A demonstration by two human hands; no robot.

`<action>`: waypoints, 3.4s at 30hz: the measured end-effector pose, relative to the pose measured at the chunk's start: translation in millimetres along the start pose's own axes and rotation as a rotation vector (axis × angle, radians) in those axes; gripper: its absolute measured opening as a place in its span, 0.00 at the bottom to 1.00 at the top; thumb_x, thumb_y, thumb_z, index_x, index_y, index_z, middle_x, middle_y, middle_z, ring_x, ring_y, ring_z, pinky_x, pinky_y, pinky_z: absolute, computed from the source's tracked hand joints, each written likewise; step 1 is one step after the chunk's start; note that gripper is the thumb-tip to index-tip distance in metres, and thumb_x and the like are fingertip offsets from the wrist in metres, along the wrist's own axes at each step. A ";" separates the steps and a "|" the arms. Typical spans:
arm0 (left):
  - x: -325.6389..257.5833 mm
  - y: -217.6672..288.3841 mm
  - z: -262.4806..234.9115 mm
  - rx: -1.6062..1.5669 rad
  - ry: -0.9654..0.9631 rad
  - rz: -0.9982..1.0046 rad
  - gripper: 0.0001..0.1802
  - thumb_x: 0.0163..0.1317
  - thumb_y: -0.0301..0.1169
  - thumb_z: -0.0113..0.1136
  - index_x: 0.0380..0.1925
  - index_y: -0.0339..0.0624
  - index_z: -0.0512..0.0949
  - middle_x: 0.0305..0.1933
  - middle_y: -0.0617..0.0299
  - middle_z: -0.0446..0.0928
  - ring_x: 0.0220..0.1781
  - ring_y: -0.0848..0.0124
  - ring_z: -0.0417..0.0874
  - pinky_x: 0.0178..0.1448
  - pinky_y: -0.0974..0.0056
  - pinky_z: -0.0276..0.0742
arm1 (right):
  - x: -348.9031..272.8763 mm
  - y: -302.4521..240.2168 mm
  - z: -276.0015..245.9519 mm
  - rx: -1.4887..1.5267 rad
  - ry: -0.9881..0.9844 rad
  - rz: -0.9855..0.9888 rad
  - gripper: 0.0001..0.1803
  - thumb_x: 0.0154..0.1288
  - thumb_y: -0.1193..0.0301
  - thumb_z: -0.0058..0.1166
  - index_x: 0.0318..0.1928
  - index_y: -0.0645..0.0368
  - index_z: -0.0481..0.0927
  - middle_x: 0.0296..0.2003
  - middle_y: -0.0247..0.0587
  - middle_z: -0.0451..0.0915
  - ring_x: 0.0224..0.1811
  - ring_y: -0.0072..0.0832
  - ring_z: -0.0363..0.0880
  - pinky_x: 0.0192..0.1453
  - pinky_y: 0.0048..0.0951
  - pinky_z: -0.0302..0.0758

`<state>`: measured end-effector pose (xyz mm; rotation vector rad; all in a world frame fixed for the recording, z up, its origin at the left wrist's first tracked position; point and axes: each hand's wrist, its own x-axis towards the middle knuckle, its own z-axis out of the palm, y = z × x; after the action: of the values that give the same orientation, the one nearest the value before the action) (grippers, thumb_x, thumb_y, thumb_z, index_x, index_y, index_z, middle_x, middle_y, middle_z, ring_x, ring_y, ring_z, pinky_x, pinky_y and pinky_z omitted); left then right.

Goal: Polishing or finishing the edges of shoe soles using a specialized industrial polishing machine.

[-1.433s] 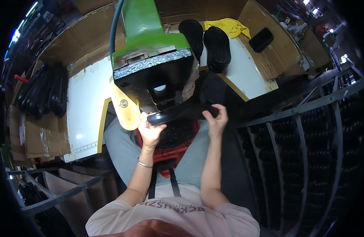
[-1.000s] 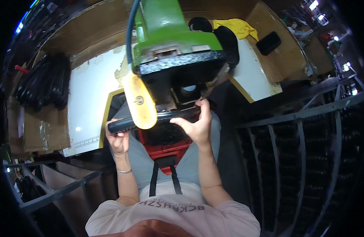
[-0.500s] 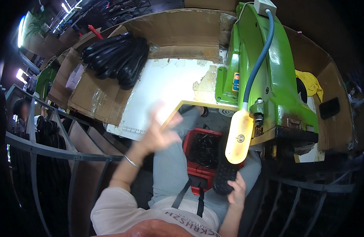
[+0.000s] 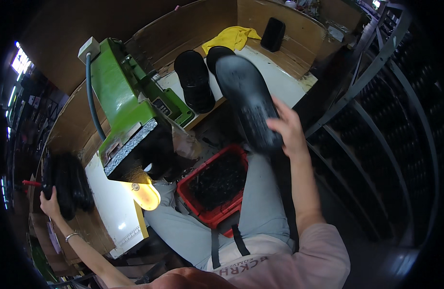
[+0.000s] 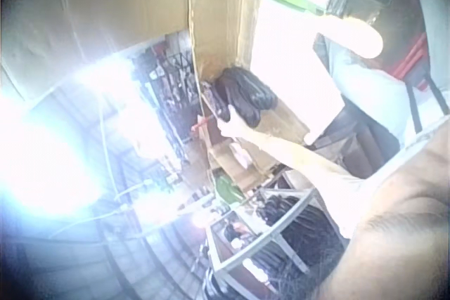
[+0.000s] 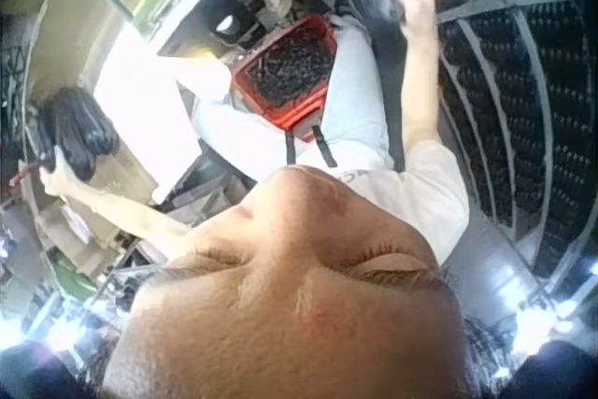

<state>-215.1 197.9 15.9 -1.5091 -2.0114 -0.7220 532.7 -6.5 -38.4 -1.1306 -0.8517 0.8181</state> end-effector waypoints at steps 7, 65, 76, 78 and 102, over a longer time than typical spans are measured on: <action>-153.2 140.7 37.7 -0.067 -0.237 0.413 0.17 0.48 0.31 0.69 0.36 0.40 0.74 0.38 0.52 0.74 0.41 0.50 0.75 0.46 0.50 0.73 | 177.8 42.7 13.8 -0.254 0.092 0.044 0.30 0.51 0.82 0.52 0.59 0.72 0.72 0.44 0.43 0.79 0.44 0.24 0.77 0.50 0.23 0.72; -322.6 245.7 -23.2 -0.988 -0.762 0.151 0.25 0.42 0.31 0.78 0.42 0.39 0.77 0.35 0.60 0.82 0.41 0.67 0.83 0.56 0.61 0.75 | -80.8 110.0 149.9 -0.499 -0.034 -0.778 0.38 0.35 0.72 0.79 0.50 0.72 0.77 0.47 0.54 0.81 0.46 0.45 0.82 0.51 0.37 0.79; -330.1 352.5 -34.0 -1.433 -0.469 0.112 0.11 0.46 0.22 0.63 0.33 0.33 0.79 0.30 0.53 0.79 0.30 0.59 0.82 0.37 0.61 0.77 | -79.0 123.9 143.3 -0.588 -0.010 -0.896 0.35 0.39 0.72 0.77 0.50 0.73 0.77 0.47 0.54 0.81 0.47 0.48 0.81 0.53 0.40 0.78; -338.1 357.7 -27.5 -1.450 -0.447 0.128 0.12 0.46 0.20 0.62 0.35 0.32 0.80 0.32 0.51 0.81 0.31 0.60 0.83 0.38 0.63 0.78 | -85.2 132.1 139.8 -0.457 -0.027 -0.612 0.35 0.41 0.73 0.76 0.51 0.74 0.76 0.46 0.55 0.81 0.47 0.49 0.81 0.53 0.39 0.78; -383.6 373.1 -13.3 -1.768 -0.584 -0.319 0.24 0.49 0.19 0.73 0.47 0.33 0.74 0.43 0.59 0.79 0.43 0.71 0.81 0.51 0.67 0.78 | -71.1 174.2 41.0 0.043 0.277 -0.013 0.31 0.51 0.81 0.70 0.56 0.60 0.70 0.49 0.38 0.73 0.50 0.26 0.73 0.56 0.25 0.73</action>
<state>240.1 13.1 -196.6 -2.3433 -1.7936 -2.9494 444.4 -13.2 -209.4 -1.1669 -0.6073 0.6471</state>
